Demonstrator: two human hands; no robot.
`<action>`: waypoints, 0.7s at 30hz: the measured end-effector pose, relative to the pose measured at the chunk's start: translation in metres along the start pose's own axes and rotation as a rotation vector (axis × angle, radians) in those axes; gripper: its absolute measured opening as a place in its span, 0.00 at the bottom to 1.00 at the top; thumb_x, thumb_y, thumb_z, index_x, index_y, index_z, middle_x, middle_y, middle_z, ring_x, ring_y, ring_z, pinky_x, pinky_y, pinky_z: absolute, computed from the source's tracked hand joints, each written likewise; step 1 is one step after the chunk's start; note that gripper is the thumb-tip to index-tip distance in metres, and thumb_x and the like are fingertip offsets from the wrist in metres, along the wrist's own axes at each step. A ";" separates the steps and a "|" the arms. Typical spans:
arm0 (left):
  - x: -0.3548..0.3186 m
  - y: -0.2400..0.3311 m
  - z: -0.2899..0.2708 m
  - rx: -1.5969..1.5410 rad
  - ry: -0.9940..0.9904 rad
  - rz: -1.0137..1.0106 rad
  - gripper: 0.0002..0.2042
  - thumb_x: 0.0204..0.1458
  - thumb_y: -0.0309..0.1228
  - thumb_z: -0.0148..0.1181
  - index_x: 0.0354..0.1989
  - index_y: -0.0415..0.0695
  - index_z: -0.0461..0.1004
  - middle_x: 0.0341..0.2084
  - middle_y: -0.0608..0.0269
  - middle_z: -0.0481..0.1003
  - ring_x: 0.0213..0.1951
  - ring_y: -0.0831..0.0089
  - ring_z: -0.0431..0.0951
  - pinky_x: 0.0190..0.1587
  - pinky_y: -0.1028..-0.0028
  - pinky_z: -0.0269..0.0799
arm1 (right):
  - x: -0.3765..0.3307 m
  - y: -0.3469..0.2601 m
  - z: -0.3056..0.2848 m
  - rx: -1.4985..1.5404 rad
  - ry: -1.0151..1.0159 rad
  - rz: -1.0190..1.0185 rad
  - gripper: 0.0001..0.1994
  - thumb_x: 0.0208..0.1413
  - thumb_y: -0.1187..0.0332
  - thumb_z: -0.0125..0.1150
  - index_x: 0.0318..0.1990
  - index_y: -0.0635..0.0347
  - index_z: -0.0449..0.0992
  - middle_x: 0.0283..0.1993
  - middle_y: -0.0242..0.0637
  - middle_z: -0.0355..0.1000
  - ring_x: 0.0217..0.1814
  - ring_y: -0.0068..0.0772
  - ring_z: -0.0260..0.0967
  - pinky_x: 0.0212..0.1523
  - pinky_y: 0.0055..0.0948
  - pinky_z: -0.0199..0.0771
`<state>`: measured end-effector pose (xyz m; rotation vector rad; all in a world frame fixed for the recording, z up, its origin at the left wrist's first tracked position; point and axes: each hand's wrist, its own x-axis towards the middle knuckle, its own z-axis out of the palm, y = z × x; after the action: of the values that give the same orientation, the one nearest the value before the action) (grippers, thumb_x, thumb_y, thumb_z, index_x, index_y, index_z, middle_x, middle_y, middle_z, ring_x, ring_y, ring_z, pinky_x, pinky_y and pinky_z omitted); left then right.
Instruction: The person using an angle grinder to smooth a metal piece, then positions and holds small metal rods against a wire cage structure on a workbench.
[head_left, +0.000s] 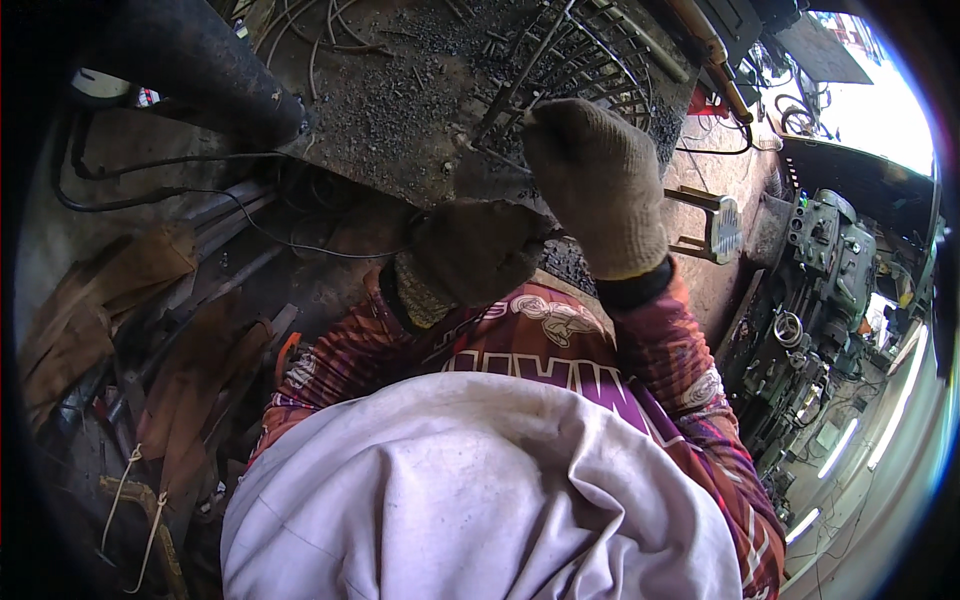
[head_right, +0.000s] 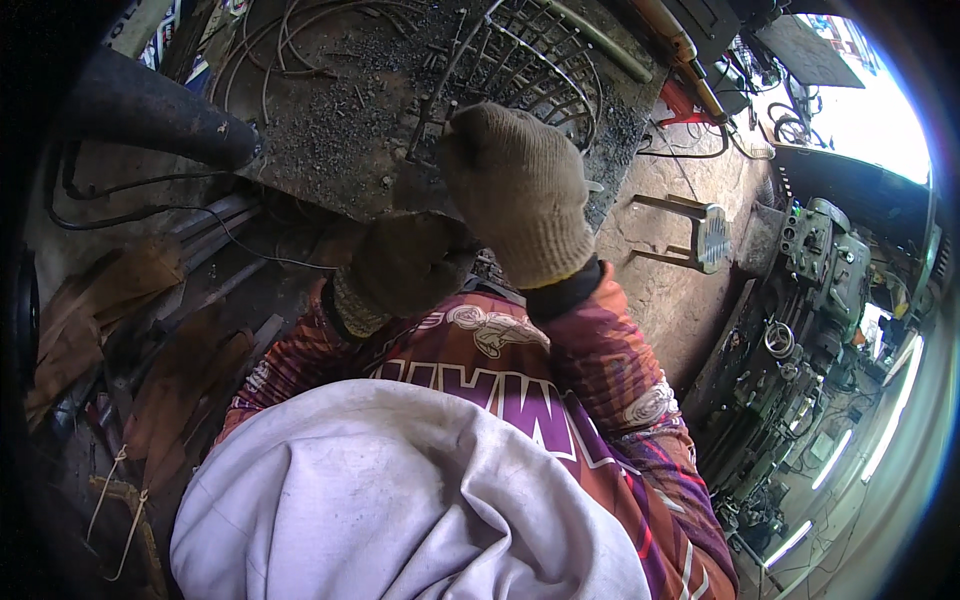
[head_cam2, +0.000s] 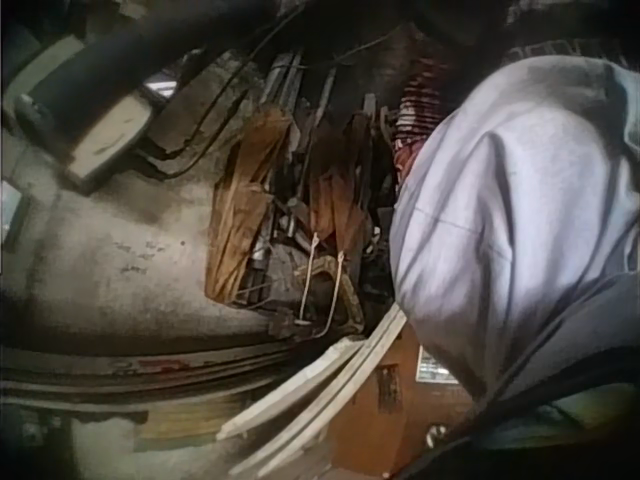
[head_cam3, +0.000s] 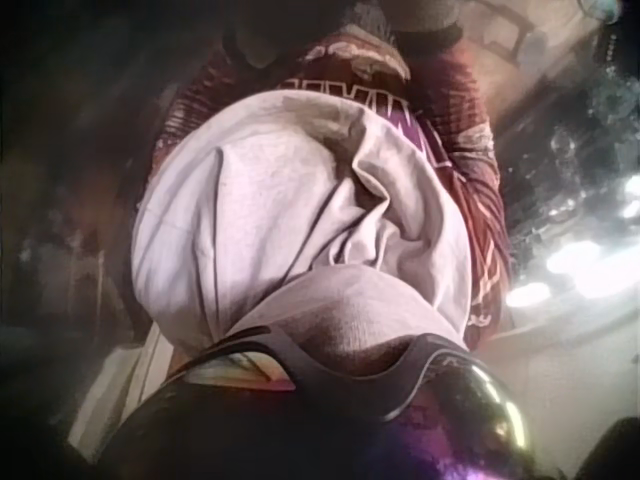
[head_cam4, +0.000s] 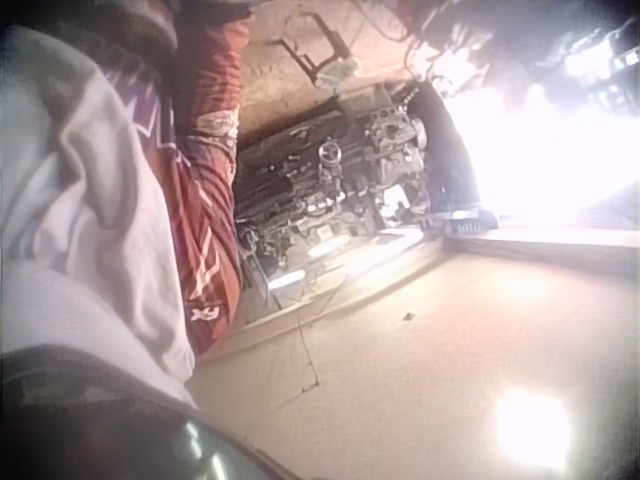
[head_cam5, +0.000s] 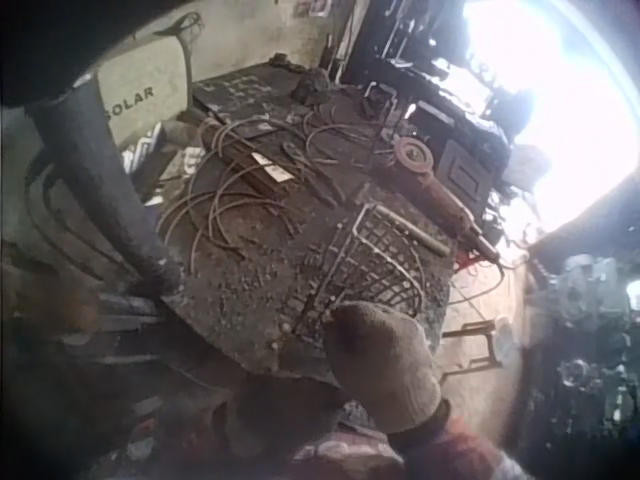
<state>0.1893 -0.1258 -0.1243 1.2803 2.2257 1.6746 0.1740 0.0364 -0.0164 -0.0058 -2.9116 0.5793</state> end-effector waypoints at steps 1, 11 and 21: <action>0.000 0.001 -0.001 -0.005 0.007 -0.003 0.10 0.55 0.33 0.65 0.43 0.46 0.85 0.34 0.52 0.83 0.33 0.50 0.85 0.35 0.56 0.83 | 0.000 -0.002 -0.004 0.017 -0.105 0.035 0.10 0.62 0.62 0.69 0.43 0.59 0.86 0.37 0.46 0.84 0.39 0.43 0.85 0.41 0.36 0.84; -0.001 0.005 -0.002 -0.014 -0.006 -0.053 0.10 0.54 0.31 0.67 0.44 0.45 0.85 0.37 0.51 0.84 0.37 0.50 0.85 0.40 0.57 0.83 | -0.007 0.004 -0.004 0.193 0.047 0.104 0.12 0.61 0.64 0.72 0.45 0.63 0.85 0.37 0.45 0.85 0.39 0.33 0.85 0.43 0.33 0.82; -0.001 0.005 -0.003 0.027 -0.039 -0.021 0.11 0.54 0.32 0.66 0.43 0.43 0.85 0.37 0.49 0.84 0.37 0.50 0.85 0.40 0.56 0.83 | -0.001 0.004 0.006 0.103 0.088 0.014 0.10 0.62 0.59 0.66 0.39 0.54 0.85 0.33 0.47 0.82 0.36 0.54 0.82 0.37 0.46 0.83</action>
<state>0.1909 -0.1278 -0.1198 1.2791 2.2393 1.6034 0.1742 0.0378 -0.0232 -0.0379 -2.7962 0.7121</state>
